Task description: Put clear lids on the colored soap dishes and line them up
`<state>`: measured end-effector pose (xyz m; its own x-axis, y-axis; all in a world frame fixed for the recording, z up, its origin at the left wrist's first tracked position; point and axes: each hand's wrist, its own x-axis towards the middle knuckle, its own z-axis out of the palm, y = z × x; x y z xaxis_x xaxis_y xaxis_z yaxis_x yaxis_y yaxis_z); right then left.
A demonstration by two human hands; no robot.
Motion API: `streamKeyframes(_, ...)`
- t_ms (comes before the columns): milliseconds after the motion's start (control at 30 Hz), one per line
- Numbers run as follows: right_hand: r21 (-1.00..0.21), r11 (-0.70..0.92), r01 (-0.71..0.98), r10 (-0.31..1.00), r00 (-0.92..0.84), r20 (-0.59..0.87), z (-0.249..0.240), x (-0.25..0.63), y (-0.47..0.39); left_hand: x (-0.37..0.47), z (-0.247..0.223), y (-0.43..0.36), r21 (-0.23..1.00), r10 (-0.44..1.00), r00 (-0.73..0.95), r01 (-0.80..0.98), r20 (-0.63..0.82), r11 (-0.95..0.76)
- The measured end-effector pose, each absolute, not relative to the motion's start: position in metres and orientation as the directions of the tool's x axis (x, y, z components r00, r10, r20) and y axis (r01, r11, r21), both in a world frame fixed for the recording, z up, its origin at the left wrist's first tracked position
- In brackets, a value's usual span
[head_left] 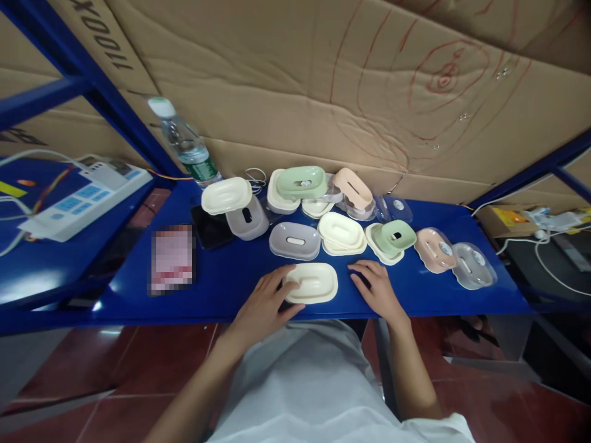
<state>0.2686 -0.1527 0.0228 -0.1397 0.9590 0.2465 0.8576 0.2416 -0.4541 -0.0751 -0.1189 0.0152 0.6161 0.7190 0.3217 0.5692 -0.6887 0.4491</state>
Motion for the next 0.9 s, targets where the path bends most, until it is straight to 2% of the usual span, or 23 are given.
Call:
streamKeyframes(667,-0.438,0.279,0.854,0.944,-0.160,0.289,0.021,0.268,-0.152,-0.074,0.017,-0.121,0.429,0.720,0.618,0.583,0.317,-0.690)
streamKeyframes(800,-0.397,0.393,0.830,0.903,-0.267,0.336,0.064,0.284,-0.134,-0.074,0.019,-0.120,0.427,0.713,0.623,0.576,0.323,-0.697)
streamKeyframes(900,-0.262,0.426,0.866,0.835,-0.265,0.483,0.122,0.294,-0.107,-0.075,0.019,-0.120,0.429,0.714,0.624,0.577,0.317,-0.695)
